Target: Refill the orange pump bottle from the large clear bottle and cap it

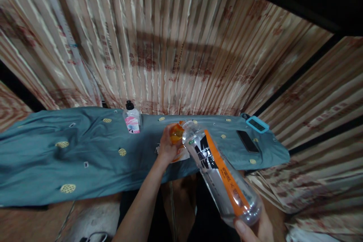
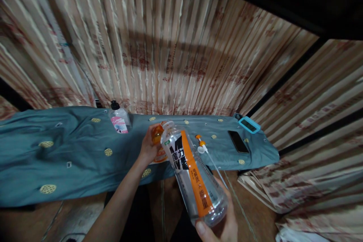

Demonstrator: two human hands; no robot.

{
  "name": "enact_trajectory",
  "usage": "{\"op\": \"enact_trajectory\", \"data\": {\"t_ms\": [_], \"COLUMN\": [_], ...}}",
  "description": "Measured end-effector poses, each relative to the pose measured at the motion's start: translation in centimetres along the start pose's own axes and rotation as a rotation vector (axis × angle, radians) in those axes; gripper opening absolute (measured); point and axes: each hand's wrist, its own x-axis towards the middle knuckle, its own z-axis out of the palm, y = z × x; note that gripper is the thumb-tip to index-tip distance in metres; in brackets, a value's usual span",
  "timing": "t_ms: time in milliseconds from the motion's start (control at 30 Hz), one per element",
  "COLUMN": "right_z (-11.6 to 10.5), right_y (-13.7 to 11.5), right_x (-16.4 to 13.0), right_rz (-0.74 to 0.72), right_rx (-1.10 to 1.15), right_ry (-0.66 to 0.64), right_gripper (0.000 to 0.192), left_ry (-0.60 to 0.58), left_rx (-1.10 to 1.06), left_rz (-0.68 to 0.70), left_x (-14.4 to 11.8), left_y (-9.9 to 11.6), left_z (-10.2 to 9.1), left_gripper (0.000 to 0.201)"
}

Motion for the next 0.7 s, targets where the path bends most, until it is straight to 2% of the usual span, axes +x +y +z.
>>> {"op": "enact_trajectory", "data": {"t_ms": [133, 333, 533, 700], "right_z": [-0.03, -0.18, 0.0, -0.16], "right_y": [-0.03, -0.2, -0.49, -0.69], "right_x": [-0.05, 0.07, -0.07, -0.12], "right_rz": [0.006, -0.046, -0.048, -0.052], "right_rx": [-0.026, -0.109, -0.09, -0.121], "right_ry": [0.004, -0.029, -0.023, -0.024], "right_gripper": [0.078, 0.073, 0.077, 0.073], "left_ry": [-0.004, 0.004, 0.001, 0.0], "left_rx": [0.017, 0.033, 0.039, 0.04], "left_rz": [0.005, 0.012, 0.03, 0.03], "left_x": [0.01, 0.0, 0.01, 0.04], "left_y": [-0.1, -0.36, -0.48, -0.16], "left_z": [-0.08, -0.03, -0.07, -0.12], "left_gripper": [0.052, 0.052, 0.052, 0.049]}}
